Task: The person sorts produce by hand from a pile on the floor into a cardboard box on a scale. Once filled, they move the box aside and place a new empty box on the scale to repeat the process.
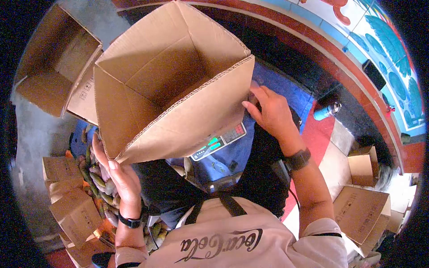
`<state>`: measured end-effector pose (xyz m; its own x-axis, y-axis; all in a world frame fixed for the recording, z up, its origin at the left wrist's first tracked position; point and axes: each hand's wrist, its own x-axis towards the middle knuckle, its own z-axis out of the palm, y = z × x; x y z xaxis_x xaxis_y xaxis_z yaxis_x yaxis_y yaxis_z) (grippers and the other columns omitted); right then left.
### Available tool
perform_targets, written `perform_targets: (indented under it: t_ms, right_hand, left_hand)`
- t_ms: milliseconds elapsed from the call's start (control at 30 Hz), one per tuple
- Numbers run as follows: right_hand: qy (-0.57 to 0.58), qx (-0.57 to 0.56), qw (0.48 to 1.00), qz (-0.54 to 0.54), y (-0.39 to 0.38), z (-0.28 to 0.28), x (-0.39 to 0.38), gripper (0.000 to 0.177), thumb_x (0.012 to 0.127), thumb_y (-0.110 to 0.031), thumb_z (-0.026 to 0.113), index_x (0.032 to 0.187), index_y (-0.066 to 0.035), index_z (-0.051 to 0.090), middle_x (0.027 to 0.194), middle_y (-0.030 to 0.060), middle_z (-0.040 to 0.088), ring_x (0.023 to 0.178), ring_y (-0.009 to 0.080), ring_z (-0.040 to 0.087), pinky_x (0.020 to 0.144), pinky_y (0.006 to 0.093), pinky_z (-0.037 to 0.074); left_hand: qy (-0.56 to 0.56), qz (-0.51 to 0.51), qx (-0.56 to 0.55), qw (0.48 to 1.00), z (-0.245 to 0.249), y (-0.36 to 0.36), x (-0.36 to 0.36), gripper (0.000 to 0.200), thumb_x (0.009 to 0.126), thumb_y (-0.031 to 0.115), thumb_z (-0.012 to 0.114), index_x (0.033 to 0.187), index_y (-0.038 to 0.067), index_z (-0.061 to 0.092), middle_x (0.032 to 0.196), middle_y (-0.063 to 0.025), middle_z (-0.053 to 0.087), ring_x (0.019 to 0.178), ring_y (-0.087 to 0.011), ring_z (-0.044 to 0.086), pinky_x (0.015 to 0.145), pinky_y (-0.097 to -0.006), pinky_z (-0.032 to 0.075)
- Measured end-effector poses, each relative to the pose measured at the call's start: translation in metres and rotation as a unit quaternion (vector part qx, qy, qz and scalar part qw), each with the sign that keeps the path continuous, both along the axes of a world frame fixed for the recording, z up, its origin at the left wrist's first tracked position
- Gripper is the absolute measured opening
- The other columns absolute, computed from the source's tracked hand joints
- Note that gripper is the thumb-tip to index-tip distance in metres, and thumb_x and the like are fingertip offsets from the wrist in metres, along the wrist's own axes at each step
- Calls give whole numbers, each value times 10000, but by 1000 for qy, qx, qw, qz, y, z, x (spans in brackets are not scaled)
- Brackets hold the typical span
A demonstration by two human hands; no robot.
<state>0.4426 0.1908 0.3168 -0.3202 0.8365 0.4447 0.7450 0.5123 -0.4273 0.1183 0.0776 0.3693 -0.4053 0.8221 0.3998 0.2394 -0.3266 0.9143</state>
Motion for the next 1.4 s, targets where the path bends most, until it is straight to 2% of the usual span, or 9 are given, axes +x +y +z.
perform_targets:
  t_ms: [133,233,333,367,667,900,1133,1267,1400]
  right_hand:
    - [11,33,999,12,3,-7,1,397,786,-223,664,1110,-30,540,847,164,611,747,339,601,646,408,486]
    - [15,38,999,18,3,-10,2,412,784,-222,668,1126,-34,533,882,170,622,757,339,607,661,407,491]
    - [26,7,999,19,2,-6,2,429,775,-212,678,1137,-38,527,908,171,629,761,332,615,673,401,497]
    - [29,-22,999,15,1,-4,2,440,768,-206,686,1142,-39,523,916,169,632,761,327,619,676,397,499]
    - [10,-15,1000,19,4,-8,5,412,745,-175,704,1084,-32,518,847,147,633,754,310,626,668,388,501]
    - [29,-49,998,10,3,-4,-1,425,736,-138,705,1095,-17,510,846,153,630,766,311,625,683,388,500]
    - [30,-17,999,14,7,-7,-9,525,739,-135,699,1182,7,455,895,179,627,811,334,624,717,400,506]
    - [72,-45,996,5,10,-5,-13,521,747,-138,687,1191,-10,448,907,186,629,822,345,625,716,406,507]
    - [53,-48,997,-9,12,-10,-8,516,749,-132,678,1197,-24,445,908,183,631,820,344,627,707,409,505]
  left_hand:
    - [31,0,-16,999,-11,-4,4,866,838,505,566,1430,35,144,1417,-132,303,1296,-262,320,1076,-407,234]
    - [-3,-34,-87,996,-35,-10,-16,622,912,382,514,1358,5,299,1356,-118,393,1253,-226,368,1064,-381,263]
    - [-16,-56,-116,991,-42,-11,-21,570,929,363,489,1350,20,317,1353,-104,399,1251,-230,369,1066,-385,262]
    - [-71,-59,-38,995,-46,-3,-16,545,944,355,465,1354,28,318,1358,-94,397,1253,-233,366,1072,-389,252]
    - [-144,-48,-20,988,-45,22,-17,538,966,405,370,1348,26,351,1372,-97,392,1264,-225,359,1078,-400,239]
    - [-165,-35,-12,986,-38,37,-14,548,931,425,427,1302,22,415,1324,-88,445,1234,-217,391,1062,-373,258]
    - [-207,-39,-5,978,-49,24,-11,538,930,422,427,1292,24,425,1308,-89,459,1215,-220,407,1056,-375,268]
    - [-185,-30,-10,982,-43,33,-6,527,922,414,450,1277,24,433,1298,-88,469,1211,-219,417,1043,-374,285]
    - [-172,-55,15,983,-32,47,-2,528,912,417,470,1257,19,442,1274,-81,478,1188,-201,427,1036,-365,291]
